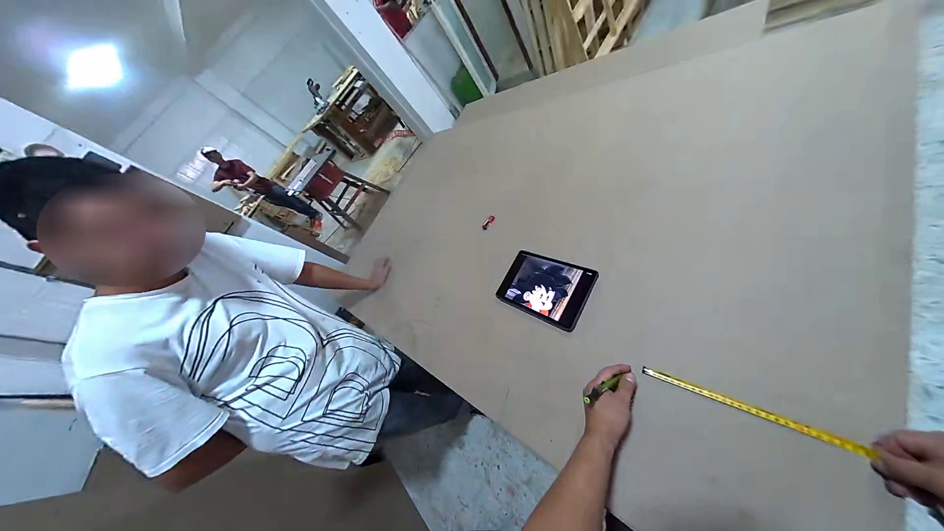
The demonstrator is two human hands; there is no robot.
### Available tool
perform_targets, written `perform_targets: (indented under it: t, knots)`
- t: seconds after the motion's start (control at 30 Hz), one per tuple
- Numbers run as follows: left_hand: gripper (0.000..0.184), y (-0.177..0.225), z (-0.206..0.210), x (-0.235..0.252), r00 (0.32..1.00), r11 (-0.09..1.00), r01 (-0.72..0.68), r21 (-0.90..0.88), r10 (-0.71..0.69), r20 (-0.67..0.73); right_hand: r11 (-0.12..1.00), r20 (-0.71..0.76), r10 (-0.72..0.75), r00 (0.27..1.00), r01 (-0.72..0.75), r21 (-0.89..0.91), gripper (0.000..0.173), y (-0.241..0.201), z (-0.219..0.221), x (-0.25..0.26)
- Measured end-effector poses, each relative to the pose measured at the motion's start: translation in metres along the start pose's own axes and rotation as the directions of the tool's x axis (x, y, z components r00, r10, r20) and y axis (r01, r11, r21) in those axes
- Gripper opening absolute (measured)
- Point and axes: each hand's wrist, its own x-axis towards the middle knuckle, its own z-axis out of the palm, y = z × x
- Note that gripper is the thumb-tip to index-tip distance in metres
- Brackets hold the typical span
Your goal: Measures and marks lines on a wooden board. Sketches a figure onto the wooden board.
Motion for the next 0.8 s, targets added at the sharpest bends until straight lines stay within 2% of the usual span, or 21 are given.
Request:
perform_targets:
  t: [0.2,0.8]
  knots:
    - [0.035,-0.006,-0.004,0.002,1.000,0.999,0.013,-0.034,-0.012,0.028,1.000,0.023,0.026,0.999,-0.027,0.016,0.018,0.012,0.001,0.012]
    - [0.033,-0.004,-0.002,0.006,0.999,0.999,0.030,0.022,-0.031,0.014,0.999,0.082,0.045,0.996,-0.046,0.012,0.018,0.008,-0.005,0.014]
